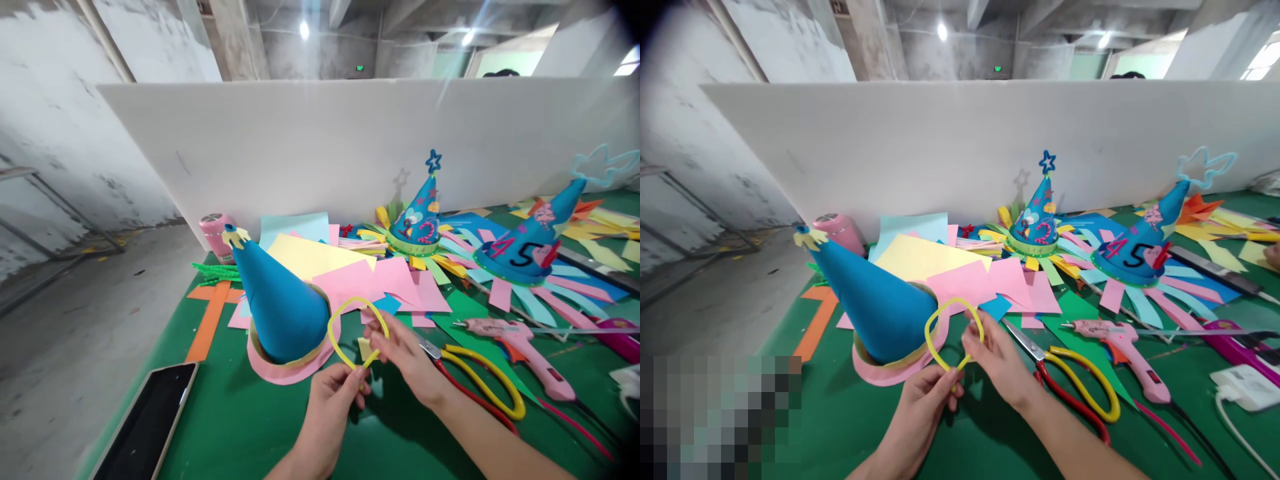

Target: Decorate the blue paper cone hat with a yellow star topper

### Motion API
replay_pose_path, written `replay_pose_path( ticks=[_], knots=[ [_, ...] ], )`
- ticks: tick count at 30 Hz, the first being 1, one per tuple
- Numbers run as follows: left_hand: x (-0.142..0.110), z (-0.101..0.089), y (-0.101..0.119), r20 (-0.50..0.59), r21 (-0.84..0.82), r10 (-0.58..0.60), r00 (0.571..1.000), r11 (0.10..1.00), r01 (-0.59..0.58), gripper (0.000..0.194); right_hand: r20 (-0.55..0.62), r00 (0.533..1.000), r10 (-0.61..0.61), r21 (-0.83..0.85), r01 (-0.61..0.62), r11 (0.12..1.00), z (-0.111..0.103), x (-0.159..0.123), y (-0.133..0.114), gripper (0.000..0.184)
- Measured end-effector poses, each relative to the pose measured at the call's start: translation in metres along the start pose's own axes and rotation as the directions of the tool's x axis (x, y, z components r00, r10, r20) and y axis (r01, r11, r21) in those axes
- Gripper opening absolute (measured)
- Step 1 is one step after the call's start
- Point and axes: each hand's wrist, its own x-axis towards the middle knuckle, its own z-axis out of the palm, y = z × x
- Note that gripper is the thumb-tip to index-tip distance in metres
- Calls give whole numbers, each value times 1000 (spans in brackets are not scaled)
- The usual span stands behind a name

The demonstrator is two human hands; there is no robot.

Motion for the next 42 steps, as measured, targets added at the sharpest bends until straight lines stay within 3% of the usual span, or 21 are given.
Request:
replay_pose_path(
  ticks=[2, 4, 8, 13, 18, 21, 24, 28, 32, 35, 38, 42],
  knots=[
    [0, 1, 2, 14, -57, -12, 1000, 998, 13, 22, 69, 997, 24, -83, -18, 996, 2, 0, 2, 22],
    [-2, 2, 6, 37, -138, -36, 999, 990, 41, 24, 102, 994, 46, -100, -36, 994, 4, 0, 2, 25],
    [-5, 5, 13, 99, -247, -88, 991, 963, 111, 29, 38, 999, 14, -116, -10, 993, 2, 1, -1, 24],
    [-6, 3, 12, 127, -132, -99, 987, 985, 116, 21, 36, 999, -5, -113, 10, 994, -2, 1, -7, 21],
    [-4, -1, 7, 96, 21, 21, 995, 1000, -23, 23, 207, 977, 55, -48, -46, 998, 4, -1, -4, 25],
    [-4, -2, 7, 102, 89, 73, 992, 993, -82, 25, 222, 973, 56, -6, -56, 998, 7, -1, 0, 25],
    [-5, -1, 11, 154, -54, 0, 988, 998, 8, 20, 238, 970, 48, 35, -58, 998, 8, -3, 0, 24],
    [-7, -1, 17, 309, -268, -104, 945, 944, 191, 18, 277, 961, -9, 116, -24, 993, 10, -6, -2, 23],
    [-7, 0, 17, 357, -294, -91, 930, 934, 204, 19, 273, 962, -7, 71, -12, 997, 10, -6, -5, 21],
    [-6, -2, 16, 307, -226, -46, 951, 967, 120, 21, 227, 971, -79, -120, 108, 987, 4, -4, -10, 19],
    [-3, -7, 23, 151, -185, 58, 987, 982, -29, 19, 216, 963, -162, -272, 219, 937, -1, -4, -16, 17],
    [0, -12, 43, -35, -181, 113, 993, 976, -118, 19, 304, 950, -65, -322, 166, 932, 1, -10, -18, 18]
  ],
)
